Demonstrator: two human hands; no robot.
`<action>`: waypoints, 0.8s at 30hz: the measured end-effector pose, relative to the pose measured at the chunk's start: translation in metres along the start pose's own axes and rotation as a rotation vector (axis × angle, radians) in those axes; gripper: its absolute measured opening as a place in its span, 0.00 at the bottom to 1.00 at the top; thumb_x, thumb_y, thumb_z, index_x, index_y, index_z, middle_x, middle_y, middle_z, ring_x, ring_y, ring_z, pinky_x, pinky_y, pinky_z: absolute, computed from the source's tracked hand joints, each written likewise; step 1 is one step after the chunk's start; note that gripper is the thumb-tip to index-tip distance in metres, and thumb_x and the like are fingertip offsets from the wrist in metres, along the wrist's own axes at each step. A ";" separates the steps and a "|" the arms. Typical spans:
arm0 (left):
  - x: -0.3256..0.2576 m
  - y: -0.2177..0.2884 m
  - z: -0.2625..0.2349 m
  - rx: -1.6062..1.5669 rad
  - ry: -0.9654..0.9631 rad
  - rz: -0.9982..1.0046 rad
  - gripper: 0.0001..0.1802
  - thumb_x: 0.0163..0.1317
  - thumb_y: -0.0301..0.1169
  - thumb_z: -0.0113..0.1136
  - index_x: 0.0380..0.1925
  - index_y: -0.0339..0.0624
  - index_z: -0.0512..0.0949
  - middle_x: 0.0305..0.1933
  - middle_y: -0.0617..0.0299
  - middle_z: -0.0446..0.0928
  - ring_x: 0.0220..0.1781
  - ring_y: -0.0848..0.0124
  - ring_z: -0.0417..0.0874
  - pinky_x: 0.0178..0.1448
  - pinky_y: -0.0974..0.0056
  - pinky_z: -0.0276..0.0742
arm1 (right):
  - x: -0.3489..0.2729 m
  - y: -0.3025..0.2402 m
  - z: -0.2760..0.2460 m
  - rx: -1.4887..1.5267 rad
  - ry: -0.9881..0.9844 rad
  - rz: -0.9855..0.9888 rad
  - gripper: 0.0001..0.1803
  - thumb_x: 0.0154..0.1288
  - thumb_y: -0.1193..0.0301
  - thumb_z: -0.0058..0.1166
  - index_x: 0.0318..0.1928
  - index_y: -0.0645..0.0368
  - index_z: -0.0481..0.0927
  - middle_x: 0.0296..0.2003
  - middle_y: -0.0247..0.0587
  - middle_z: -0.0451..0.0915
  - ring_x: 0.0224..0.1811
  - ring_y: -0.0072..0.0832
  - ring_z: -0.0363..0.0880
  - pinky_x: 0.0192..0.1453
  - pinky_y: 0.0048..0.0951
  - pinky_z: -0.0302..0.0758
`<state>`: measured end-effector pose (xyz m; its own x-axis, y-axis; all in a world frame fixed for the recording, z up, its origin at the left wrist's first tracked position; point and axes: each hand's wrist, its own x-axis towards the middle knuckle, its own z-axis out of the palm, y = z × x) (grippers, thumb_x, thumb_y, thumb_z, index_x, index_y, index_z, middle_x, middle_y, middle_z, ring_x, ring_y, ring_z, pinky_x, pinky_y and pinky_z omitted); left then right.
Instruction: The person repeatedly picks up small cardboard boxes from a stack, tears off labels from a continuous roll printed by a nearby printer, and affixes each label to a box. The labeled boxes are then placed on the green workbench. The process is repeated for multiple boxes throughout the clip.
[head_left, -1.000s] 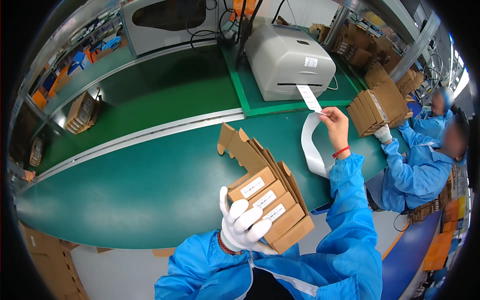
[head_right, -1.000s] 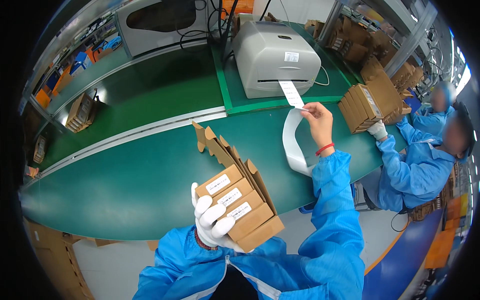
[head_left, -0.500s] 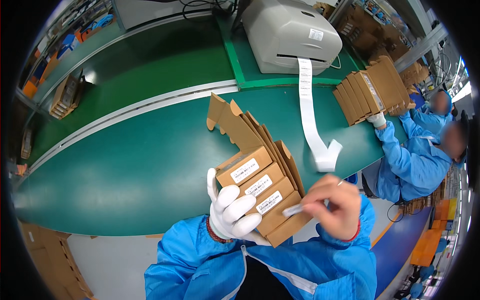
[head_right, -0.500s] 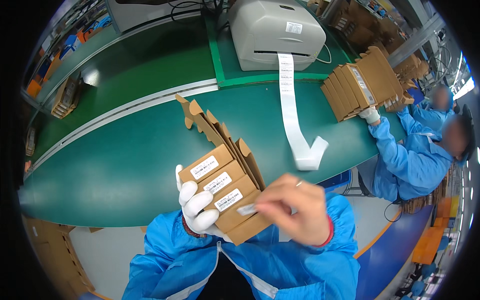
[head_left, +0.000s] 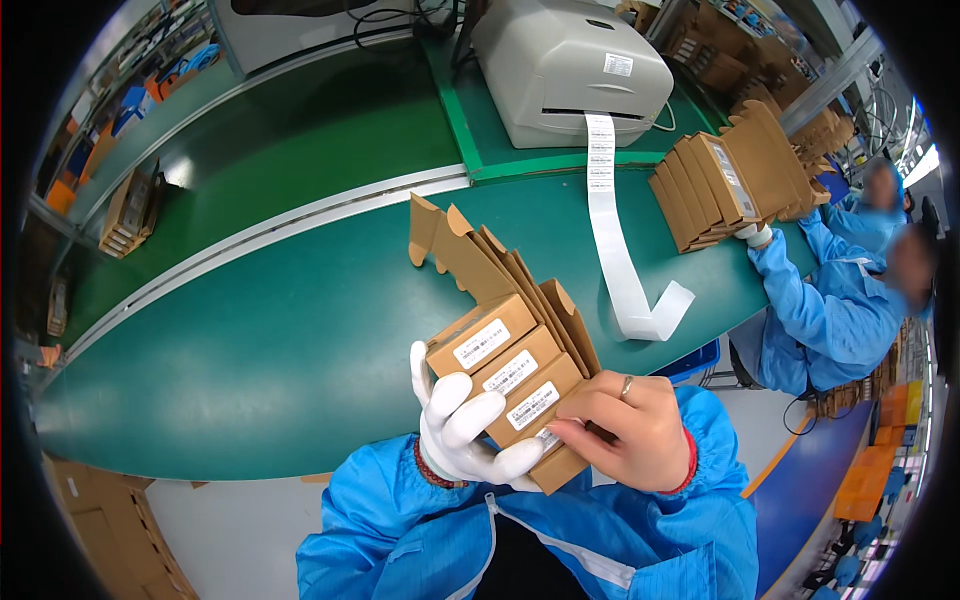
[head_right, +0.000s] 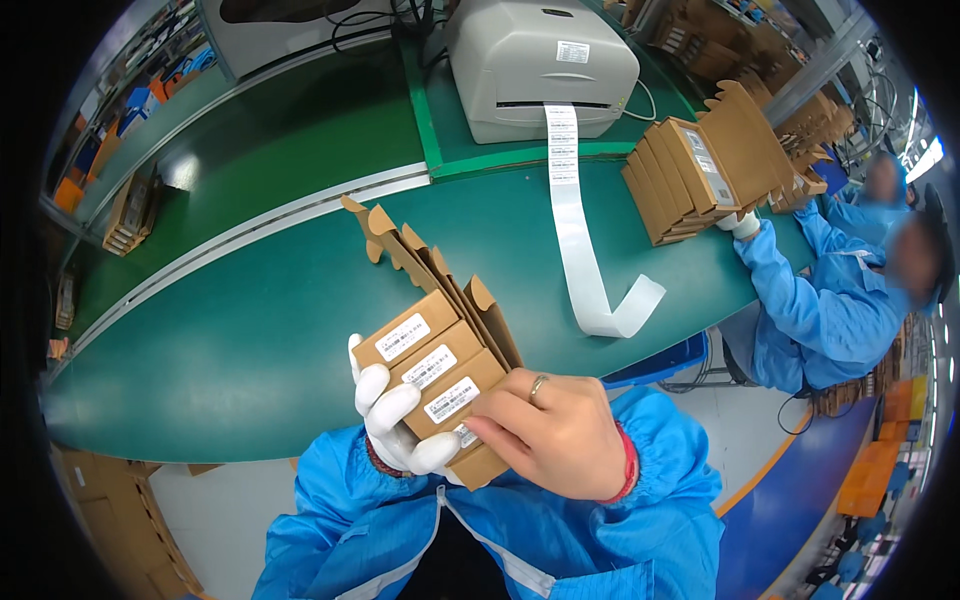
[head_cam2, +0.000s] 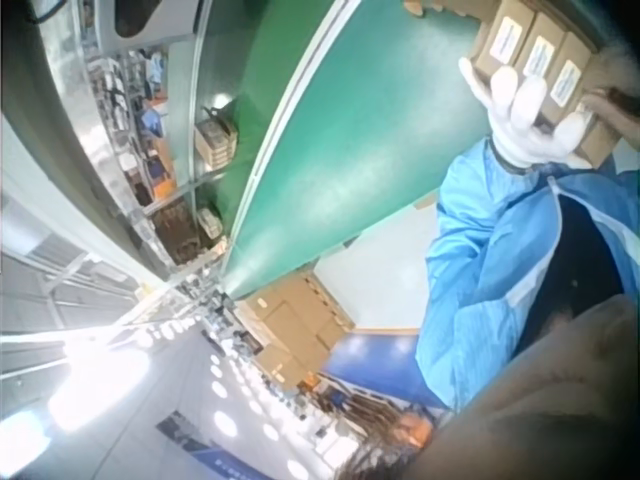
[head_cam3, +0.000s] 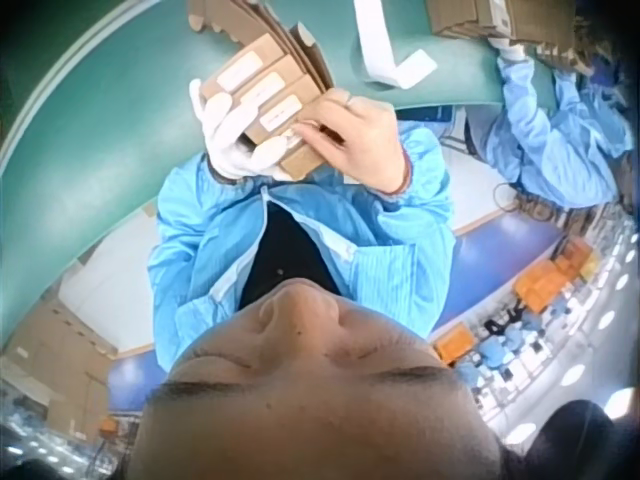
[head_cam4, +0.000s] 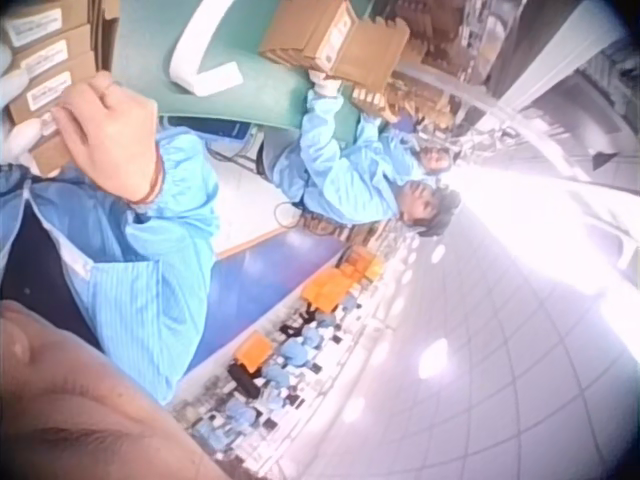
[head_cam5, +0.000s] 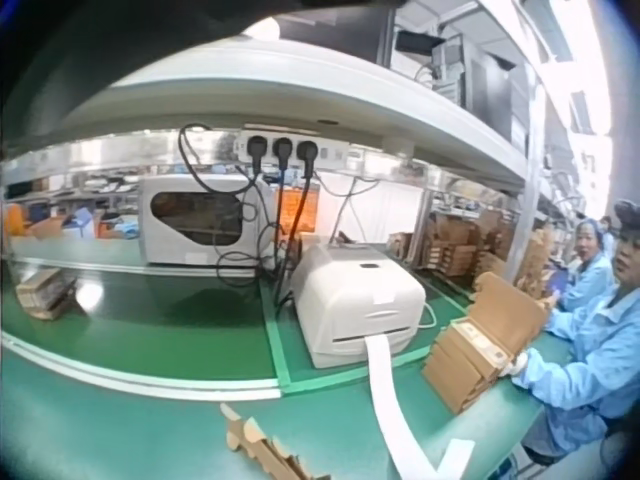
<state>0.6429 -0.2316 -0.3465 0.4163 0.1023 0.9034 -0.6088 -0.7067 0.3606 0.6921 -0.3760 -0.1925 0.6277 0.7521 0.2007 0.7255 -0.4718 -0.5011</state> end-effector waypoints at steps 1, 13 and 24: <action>-0.001 -0.001 0.000 -0.003 -0.002 -0.002 0.24 0.53 0.67 0.47 0.46 0.77 0.68 0.54 0.57 0.60 0.65 0.55 0.56 0.64 0.25 0.41 | 0.004 -0.001 -0.004 -0.073 0.011 0.049 0.12 0.47 0.73 0.66 0.33 0.58 0.78 0.22 0.37 0.76 0.20 0.27 0.76 0.23 0.25 0.71; 0.003 -0.001 0.002 -0.054 -0.004 -0.019 0.31 0.49 0.69 0.48 0.52 0.75 0.68 0.55 0.54 0.60 0.66 0.53 0.55 0.65 0.26 0.41 | 0.088 0.252 -0.031 0.256 0.092 0.483 0.20 0.55 0.76 0.60 0.48 0.56 0.70 0.42 0.45 0.75 0.44 0.28 0.75 0.45 0.27 0.74; 0.000 -0.004 0.001 -0.076 -0.015 0.003 0.30 0.52 0.71 0.45 0.49 0.72 0.69 0.56 0.55 0.60 0.66 0.52 0.55 0.66 0.26 0.39 | 0.084 0.264 -0.016 0.415 0.588 0.283 0.05 0.55 0.82 0.58 0.34 0.64 0.78 0.29 0.33 0.80 0.33 0.17 0.78 0.39 0.18 0.73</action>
<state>0.6458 -0.2291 -0.3482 0.4239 0.0891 0.9013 -0.6596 -0.6516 0.3746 0.9407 -0.4448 -0.2939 0.9042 0.2061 0.3741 0.4230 -0.3113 -0.8510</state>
